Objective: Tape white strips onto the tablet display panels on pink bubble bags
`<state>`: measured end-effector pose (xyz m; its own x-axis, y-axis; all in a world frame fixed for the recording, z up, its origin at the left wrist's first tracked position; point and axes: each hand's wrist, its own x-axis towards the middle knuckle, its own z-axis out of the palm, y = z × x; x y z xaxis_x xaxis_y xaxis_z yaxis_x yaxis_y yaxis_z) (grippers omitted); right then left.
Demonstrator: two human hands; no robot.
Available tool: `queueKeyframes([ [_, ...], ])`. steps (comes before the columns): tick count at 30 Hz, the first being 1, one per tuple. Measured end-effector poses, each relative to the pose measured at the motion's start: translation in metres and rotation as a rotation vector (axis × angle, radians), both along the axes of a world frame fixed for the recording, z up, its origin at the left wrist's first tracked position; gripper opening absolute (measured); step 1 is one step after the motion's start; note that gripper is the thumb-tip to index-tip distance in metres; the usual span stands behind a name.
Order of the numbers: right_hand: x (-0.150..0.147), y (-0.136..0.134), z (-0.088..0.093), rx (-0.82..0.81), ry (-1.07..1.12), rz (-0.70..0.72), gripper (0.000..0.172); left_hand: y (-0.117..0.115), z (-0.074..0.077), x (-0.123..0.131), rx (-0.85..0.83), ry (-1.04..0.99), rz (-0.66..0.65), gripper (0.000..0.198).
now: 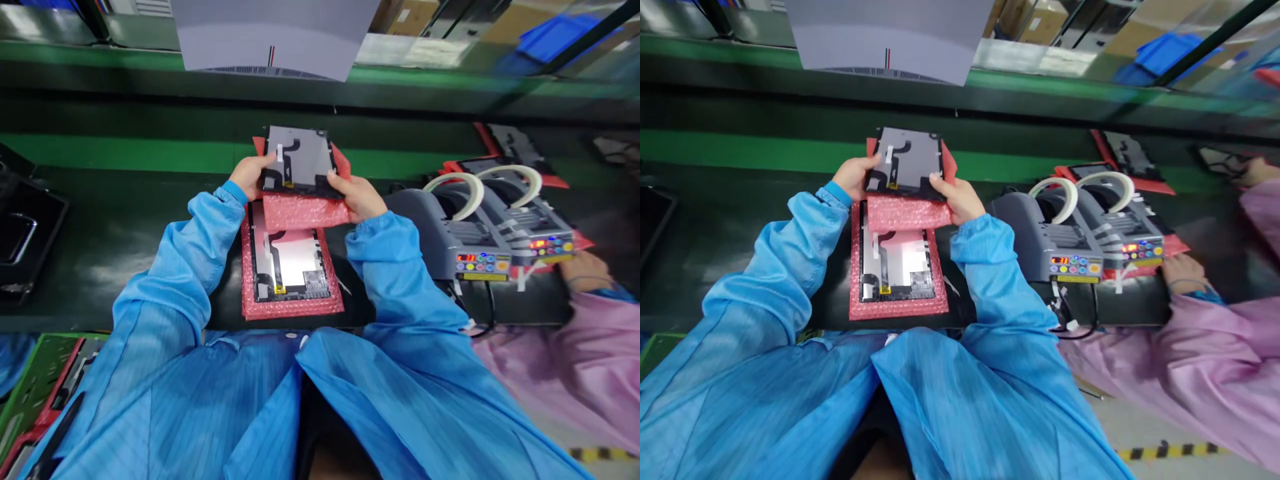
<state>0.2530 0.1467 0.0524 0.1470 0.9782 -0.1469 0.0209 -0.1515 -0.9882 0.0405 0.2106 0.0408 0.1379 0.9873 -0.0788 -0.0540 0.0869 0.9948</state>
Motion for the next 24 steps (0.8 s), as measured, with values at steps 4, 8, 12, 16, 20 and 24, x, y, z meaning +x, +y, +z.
queueKeyframes([
  [4,0.019,-0.063,-0.011,0.149,-0.47,-0.226,0.045,-0.067,0.0,-0.003,-0.203,-0.159,0.047,0.02],
  [8,0.001,-0.096,-0.024,0.012,-0.259,-0.034,0.055,-0.116,-0.008,-0.01,-0.21,-0.196,0.03,0.013],
  [12,-0.029,-0.116,-0.034,0.006,0.116,-0.045,0.058,-0.133,-0.02,-0.017,-0.178,-0.139,0.061,0.016],
  [16,-0.031,-0.129,-0.034,0.07,0.18,-0.13,0.051,-0.128,-0.03,-0.03,-0.143,0.193,0.141,0.03],
  [20,-0.026,-0.139,-0.03,0.078,0.198,-0.119,0.051,-0.125,-0.033,-0.042,0.019,0.625,0.209,0.02],
  [24,-0.029,-0.144,-0.036,0.018,0.199,-0.086,0.055,-0.13,-0.03,-0.045,0.047,0.819,0.158,0.011],
])
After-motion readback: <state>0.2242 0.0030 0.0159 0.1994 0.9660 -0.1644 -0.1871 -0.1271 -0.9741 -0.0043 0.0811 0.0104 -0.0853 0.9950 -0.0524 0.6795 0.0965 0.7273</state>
